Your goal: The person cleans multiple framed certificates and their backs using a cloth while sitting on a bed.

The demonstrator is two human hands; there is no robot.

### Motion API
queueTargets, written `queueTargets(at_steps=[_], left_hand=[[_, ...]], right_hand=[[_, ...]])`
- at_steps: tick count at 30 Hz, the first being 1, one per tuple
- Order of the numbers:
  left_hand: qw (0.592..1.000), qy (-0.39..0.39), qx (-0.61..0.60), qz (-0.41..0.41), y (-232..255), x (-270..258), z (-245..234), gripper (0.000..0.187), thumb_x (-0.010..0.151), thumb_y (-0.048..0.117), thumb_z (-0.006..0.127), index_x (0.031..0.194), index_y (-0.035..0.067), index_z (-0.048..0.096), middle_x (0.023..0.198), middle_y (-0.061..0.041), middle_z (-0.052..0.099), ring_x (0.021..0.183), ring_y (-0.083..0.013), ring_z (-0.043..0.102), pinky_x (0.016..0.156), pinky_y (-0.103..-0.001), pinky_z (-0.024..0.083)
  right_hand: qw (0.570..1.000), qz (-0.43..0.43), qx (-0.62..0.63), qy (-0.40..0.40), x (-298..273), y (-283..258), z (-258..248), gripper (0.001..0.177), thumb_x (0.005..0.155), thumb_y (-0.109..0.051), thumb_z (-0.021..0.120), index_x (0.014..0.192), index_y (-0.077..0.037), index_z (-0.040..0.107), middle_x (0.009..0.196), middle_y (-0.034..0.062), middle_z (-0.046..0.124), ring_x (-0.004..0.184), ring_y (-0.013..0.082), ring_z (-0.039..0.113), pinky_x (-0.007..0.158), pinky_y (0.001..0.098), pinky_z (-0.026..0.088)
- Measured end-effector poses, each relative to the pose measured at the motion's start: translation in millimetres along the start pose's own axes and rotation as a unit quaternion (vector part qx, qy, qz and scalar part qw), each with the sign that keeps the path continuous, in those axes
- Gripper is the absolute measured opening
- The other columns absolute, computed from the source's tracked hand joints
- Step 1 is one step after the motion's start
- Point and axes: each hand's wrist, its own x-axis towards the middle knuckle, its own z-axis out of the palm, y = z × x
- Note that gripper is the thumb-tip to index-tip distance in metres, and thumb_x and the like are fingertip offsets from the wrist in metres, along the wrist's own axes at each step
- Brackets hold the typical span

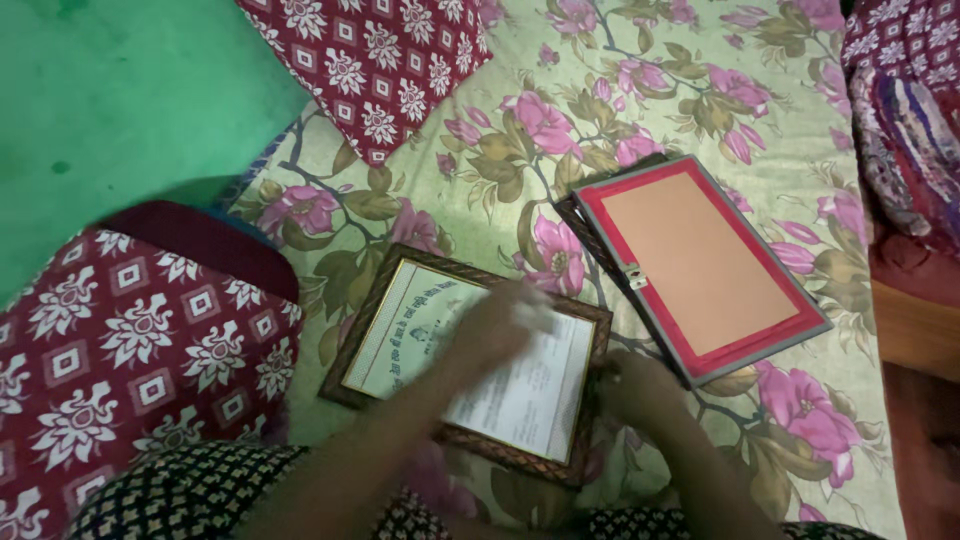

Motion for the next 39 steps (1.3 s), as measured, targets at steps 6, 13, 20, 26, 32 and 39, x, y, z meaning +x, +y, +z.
queueTargets(at_steps=[6, 13, 20, 26, 32, 39], left_hand=[[0.821, 0.009, -0.111, -0.56, -108, -55, -136, 0.064, 0.071, 0.029, 0.076, 0.129, 0.004, 0.063, 0.106, -0.015, 0.073, 0.093, -0.0253, 0.071, 0.08, -0.039, 0.057], [0.781, -0.009, -0.18, -0.598, -162, -69, -105, 0.058, 0.074, 0.036, 0.082, 0.112, -0.006, 0.072, 0.101, -0.017, 0.075, 0.084, -0.0261, 0.069, 0.074, -0.039, 0.054], [0.749, -0.003, -0.3, -0.591, -154, -61, -101, 0.049, 0.08, 0.037, 0.076, 0.113, 0.0, 0.076, 0.095, -0.011, 0.074, 0.078, -0.0239, 0.067, 0.07, -0.038, 0.052], [0.748, 0.039, -0.33, -0.574, -82, -15, -167, 0.05, 0.085, 0.04, 0.074, 0.115, 0.0, 0.074, 0.105, -0.016, 0.074, 0.085, -0.0264, 0.067, 0.071, -0.036, 0.053], [0.819, 0.159, -0.335, -0.439, -24, 9, -202, 0.064, 0.081, 0.027, 0.079, 0.137, 0.008, 0.056, 0.112, -0.009, 0.072, 0.091, -0.0172, 0.071, 0.072, -0.032, 0.059], [0.792, 0.14, -0.392, -0.447, -25, -15, -214, 0.061, 0.081, 0.02, 0.078, 0.136, 0.005, 0.057, 0.109, -0.013, 0.073, 0.085, -0.0214, 0.074, 0.066, -0.034, 0.06]], right_hand=[[0.954, -0.048, 0.291, 0.057, 24, 15, 27, 0.061, 0.073, -0.021, 0.084, 0.13, -0.01, 0.064, 0.104, 0.013, 0.078, 0.091, 0.0231, 0.075, 0.079, 0.0386, 0.059], [0.867, 0.048, 0.495, -0.036, 18, 15, 13, 0.052, 0.078, -0.006, 0.072, 0.127, 0.004, 0.062, 0.086, 0.0176, 0.077, 0.069, 0.0248, 0.069, 0.061, 0.0394, 0.052], [0.804, 0.019, 0.594, 0.004, 18, 13, 16, 0.036, 0.09, -0.017, 0.07, 0.121, 0.001, 0.07, 0.086, 0.0028, 0.074, 0.07, 0.011, 0.064, 0.064, 0.027, 0.051], [0.834, -0.032, 0.514, 0.199, -9, 4, -21, 0.028, 0.104, -0.021, 0.068, 0.1, 0.007, 0.068, 0.081, 0.0083, 0.063, 0.066, 0.0162, 0.054, 0.058, 0.0317, 0.044], [0.756, -0.156, 0.55, 0.318, -53, -13, -57, 0.013, 0.102, -0.016, 0.061, 0.108, -0.005, 0.063, 0.09, -0.0015, 0.067, 0.077, 0.0082, 0.063, 0.068, 0.0247, 0.052], [0.819, -0.207, 0.34, 0.413, -64, -11, -54, 0.017, 0.1, -0.01, 0.072, 0.097, 0.002, 0.061, 0.089, 0.0098, 0.063, 0.082, 0.0128, 0.066, 0.071, 0.0288, 0.055]])
